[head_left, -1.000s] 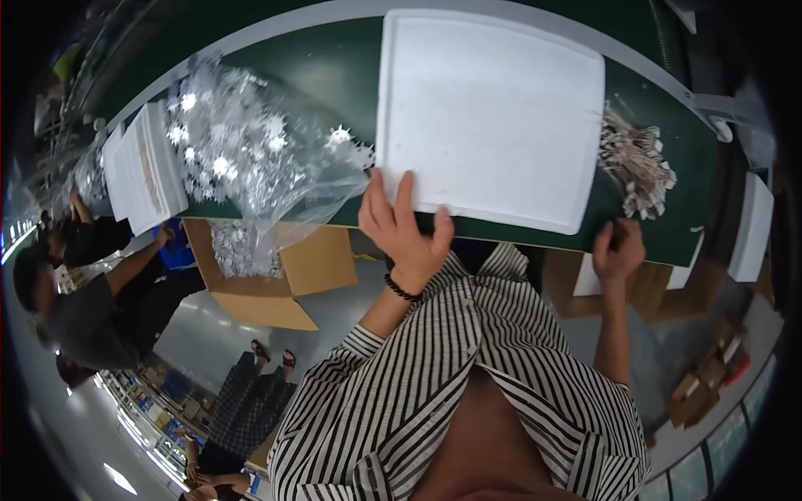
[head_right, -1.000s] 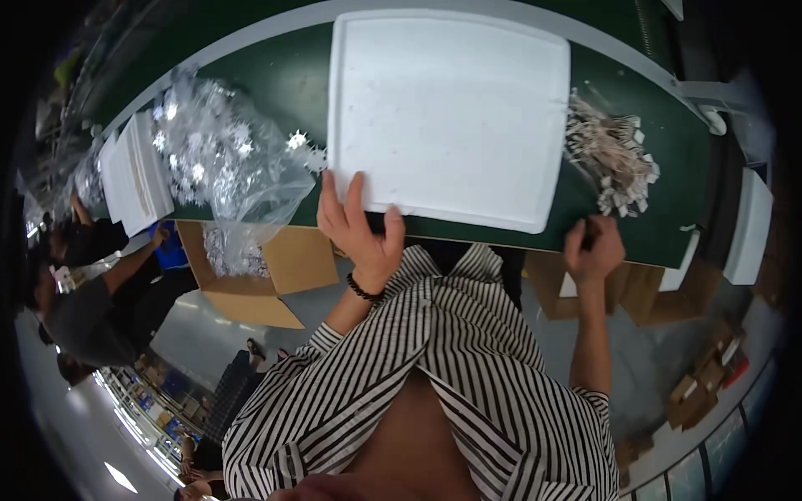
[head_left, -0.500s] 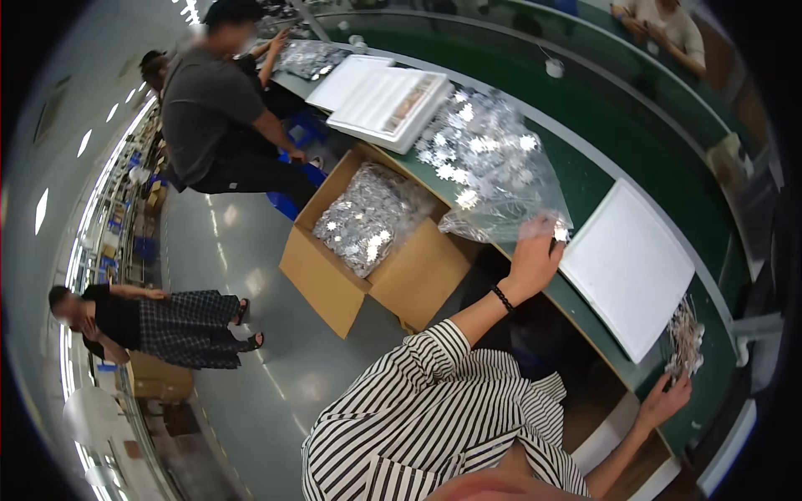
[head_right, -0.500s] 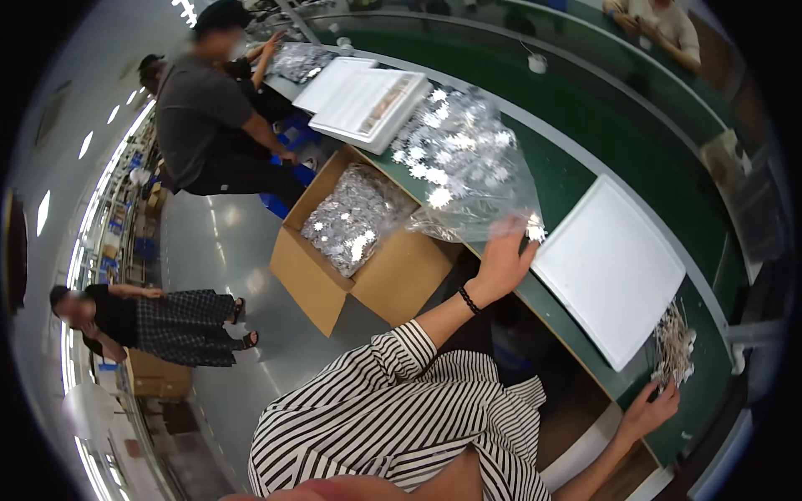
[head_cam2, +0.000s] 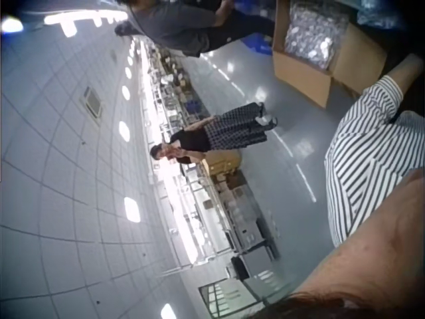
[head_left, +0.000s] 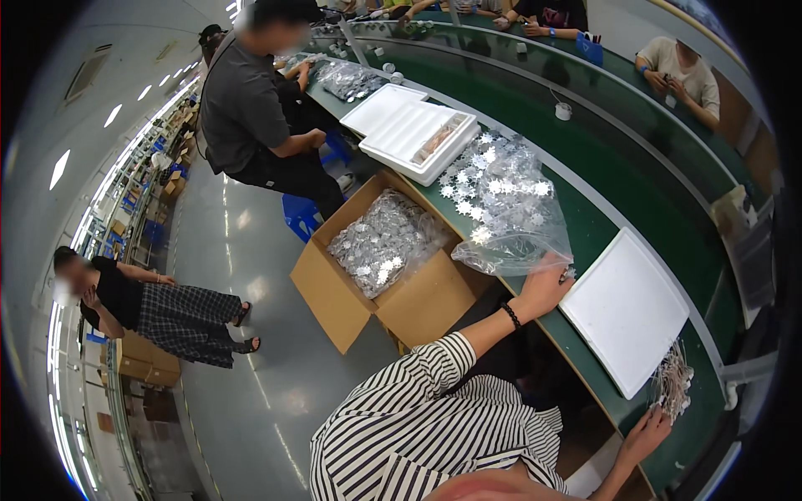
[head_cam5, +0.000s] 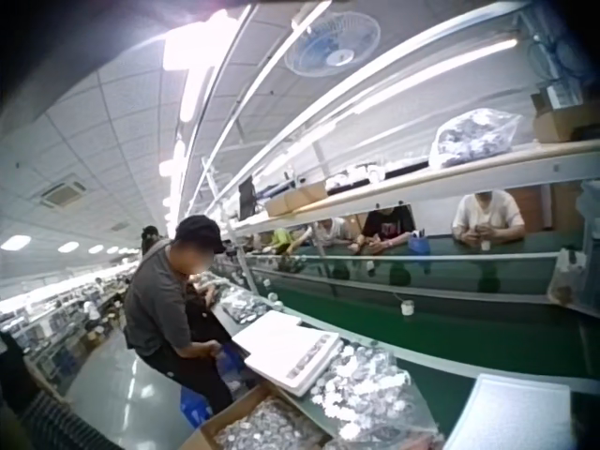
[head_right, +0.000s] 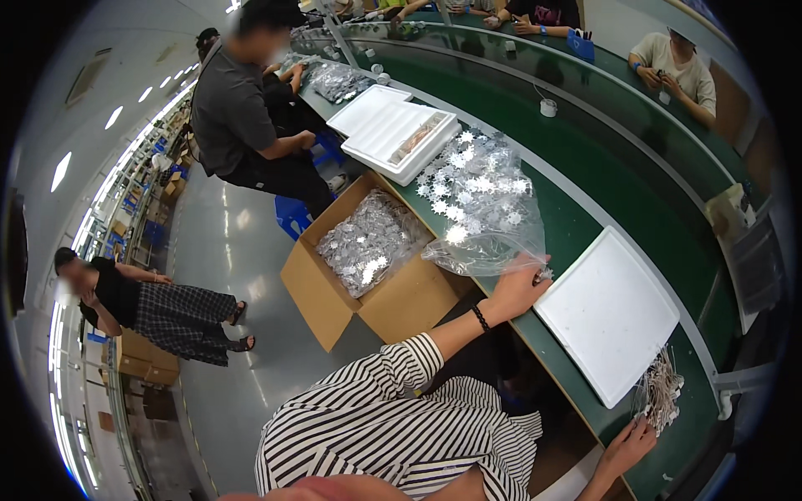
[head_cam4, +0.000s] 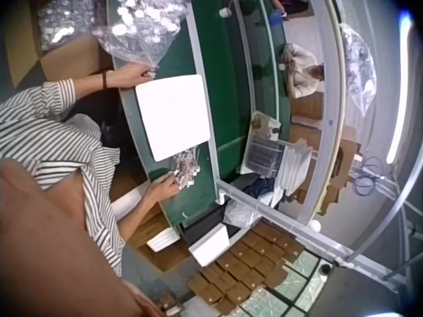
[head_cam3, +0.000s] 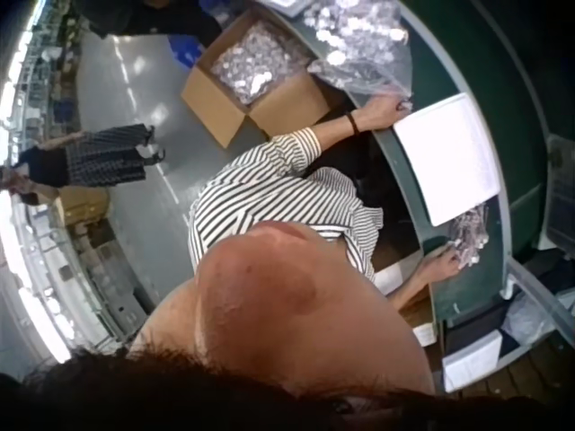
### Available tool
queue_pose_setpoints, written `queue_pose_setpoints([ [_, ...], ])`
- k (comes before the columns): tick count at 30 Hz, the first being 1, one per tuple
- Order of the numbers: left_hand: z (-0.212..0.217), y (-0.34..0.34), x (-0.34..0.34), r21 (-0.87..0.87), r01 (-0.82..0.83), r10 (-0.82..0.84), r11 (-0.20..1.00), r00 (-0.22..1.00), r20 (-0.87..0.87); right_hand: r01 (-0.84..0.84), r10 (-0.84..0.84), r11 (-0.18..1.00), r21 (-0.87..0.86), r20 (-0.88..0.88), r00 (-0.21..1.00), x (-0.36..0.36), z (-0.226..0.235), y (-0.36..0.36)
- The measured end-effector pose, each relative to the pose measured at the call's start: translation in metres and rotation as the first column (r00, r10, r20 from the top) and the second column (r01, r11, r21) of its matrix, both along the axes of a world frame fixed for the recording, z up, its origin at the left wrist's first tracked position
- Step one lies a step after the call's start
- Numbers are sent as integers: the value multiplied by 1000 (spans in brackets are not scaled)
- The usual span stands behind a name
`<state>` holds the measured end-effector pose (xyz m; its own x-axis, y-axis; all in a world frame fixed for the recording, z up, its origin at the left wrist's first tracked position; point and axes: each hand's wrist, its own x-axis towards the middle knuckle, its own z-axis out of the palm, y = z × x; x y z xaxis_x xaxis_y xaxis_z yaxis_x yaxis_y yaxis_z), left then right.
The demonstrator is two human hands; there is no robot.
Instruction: Sorting and placing small star-shaped electronic components into white plastic trays on a production line.
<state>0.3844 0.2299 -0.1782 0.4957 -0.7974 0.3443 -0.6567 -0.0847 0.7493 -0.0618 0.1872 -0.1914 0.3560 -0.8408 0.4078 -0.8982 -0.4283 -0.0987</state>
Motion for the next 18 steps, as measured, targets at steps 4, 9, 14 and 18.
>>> queue_pose_setpoints([
  [4,-10,4,-3,-18,15,-15,1000,1000,-7,-45,45,999,6,37,998,5,4,2],
  [9,9,-2,-20,-59,-127,92,990,907,-411,-42,42,996,-83,1,999,-2,-1,-2],
  [14,2,14,0,-63,26,-54,998,862,-503,55,-53,993,-104,26,998,36,20,-27],
  [18,87,8,-39,-174,-85,-143,981,290,-946,-122,127,992,-36,216,968,45,31,-26],
])
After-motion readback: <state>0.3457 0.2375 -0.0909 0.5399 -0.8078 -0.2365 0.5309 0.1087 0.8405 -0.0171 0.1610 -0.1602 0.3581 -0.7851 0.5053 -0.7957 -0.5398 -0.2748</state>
